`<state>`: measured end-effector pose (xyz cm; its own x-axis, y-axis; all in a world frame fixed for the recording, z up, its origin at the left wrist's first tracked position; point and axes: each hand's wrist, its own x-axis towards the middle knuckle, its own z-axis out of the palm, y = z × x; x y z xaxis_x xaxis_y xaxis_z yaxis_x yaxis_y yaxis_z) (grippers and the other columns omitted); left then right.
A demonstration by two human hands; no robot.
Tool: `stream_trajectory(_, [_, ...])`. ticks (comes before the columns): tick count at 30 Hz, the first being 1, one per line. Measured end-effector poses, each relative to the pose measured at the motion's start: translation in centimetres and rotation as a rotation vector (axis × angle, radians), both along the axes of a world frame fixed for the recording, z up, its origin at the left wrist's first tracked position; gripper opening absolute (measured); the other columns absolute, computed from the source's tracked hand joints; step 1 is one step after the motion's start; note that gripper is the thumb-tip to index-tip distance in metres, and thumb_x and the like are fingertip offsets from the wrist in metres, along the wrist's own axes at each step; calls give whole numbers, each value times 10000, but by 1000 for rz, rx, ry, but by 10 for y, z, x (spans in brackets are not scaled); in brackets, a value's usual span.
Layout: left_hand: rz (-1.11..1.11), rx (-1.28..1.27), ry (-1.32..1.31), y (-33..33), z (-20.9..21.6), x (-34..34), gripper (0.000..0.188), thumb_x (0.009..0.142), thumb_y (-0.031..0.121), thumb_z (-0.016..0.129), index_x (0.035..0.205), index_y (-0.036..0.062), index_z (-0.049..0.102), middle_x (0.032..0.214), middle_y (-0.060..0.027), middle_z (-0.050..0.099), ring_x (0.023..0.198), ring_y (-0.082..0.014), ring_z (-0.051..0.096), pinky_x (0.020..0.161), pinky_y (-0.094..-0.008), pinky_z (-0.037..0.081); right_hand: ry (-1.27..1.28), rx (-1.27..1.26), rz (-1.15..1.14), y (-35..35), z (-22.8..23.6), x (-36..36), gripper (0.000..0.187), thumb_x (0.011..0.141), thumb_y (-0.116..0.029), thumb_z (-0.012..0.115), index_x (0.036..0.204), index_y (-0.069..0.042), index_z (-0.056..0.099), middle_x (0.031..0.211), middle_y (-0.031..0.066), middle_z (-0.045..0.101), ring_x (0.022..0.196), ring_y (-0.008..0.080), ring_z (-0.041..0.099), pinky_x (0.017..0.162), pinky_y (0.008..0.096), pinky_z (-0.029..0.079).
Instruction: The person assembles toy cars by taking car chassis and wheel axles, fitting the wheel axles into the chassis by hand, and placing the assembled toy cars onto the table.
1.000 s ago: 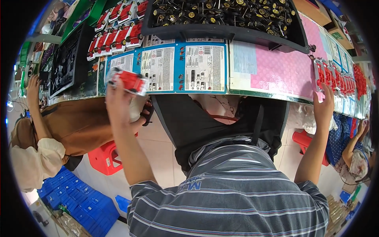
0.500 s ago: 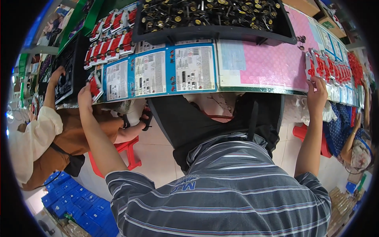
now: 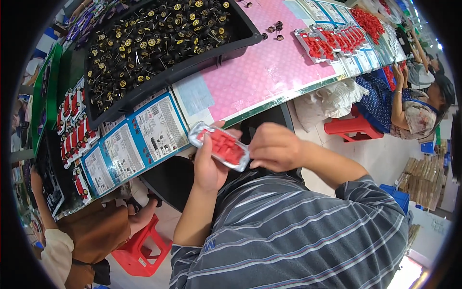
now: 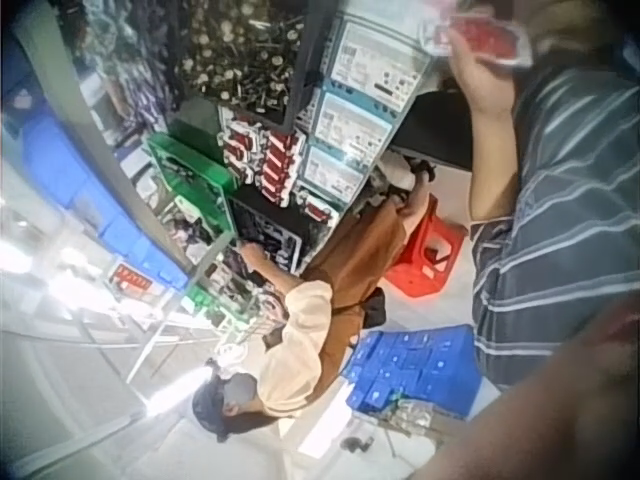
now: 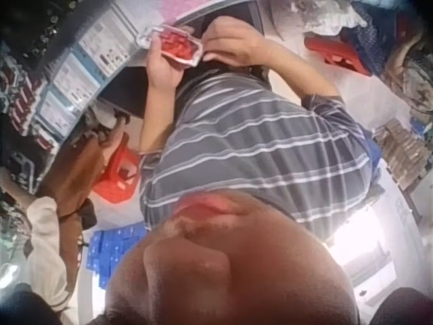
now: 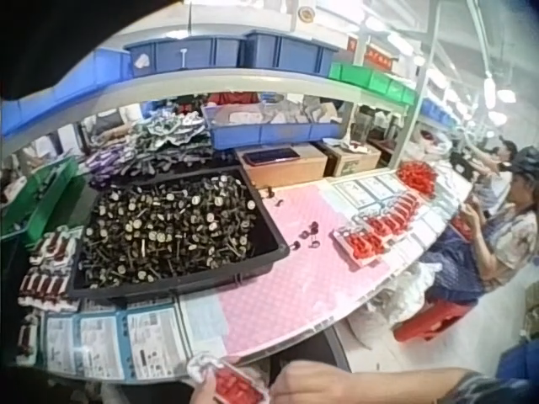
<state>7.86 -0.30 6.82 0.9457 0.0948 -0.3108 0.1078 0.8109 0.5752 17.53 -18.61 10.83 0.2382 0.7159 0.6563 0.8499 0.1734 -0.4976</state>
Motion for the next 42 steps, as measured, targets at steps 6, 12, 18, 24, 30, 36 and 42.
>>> stream_trajectory(6, [13,80,-158,36,-3,12,479,1070,406,407,1288,-13,485,1118,-208,657,1022,-275,664,902,-413,553,13,-234,-952,-37,-14,161,192,857,-48,685,1038,5,651,975,145,659,835,285,669,729,362,535])
stream_trajectory(12, [62,162,-78,31,-11,16,509,1066,434,416,1323,-2,475,1171,-204,636,1065,-270,635,955,-421,525,12,-363,-1176,-33,-48,223,189,869,-130,701,1012,-10,679,1077,187,661,940,376,660,810,441,525])
stream_trajectory(18, [105,307,-168,35,-15,9,481,1054,328,489,1415,20,412,1157,-127,615,893,-196,627,646,-310,479,422,-128,-760,-17,-4,112,179,862,-78,733,965,7,613,1276,194,615,1079,223,657,932,355,511])
stream_trajectory(24, [130,328,-172,20,-17,19,499,1067,295,473,1460,13,353,1274,-128,572,1031,-216,619,734,-330,514,469,-282,-299,32,1,10,391,759,-87,814,1065,-21,580,1232,168,622,1159,327,606,991,399,473])
stream_trajectory(30, [106,422,-222,23,-21,11,548,1057,268,509,1491,1,310,1382,-161,494,1251,-251,524,1079,-421,415,541,-357,-296,44,-2,12,476,742,-133,851,1105,-24,562,1149,127,623,1033,289,630,893,379,511])
stream_trajectory(36, [150,400,-224,23,-18,13,584,1043,307,551,1474,-4,308,1312,-130,541,1165,-196,573,1024,-360,460,485,-406,-257,52,2,18,552,728,-174,879,1158,-26,565,1126,107,619,1007,254,624,882,363,512])
stream_trajectory(42, [87,317,-267,33,-35,6,548,1063,292,492,1506,35,298,1348,-151,528,1158,-246,587,867,-390,529,365,-268,-267,56,24,56,453,775,-241,858,1107,-28,635,1076,85,656,986,217,643,835,333,525])
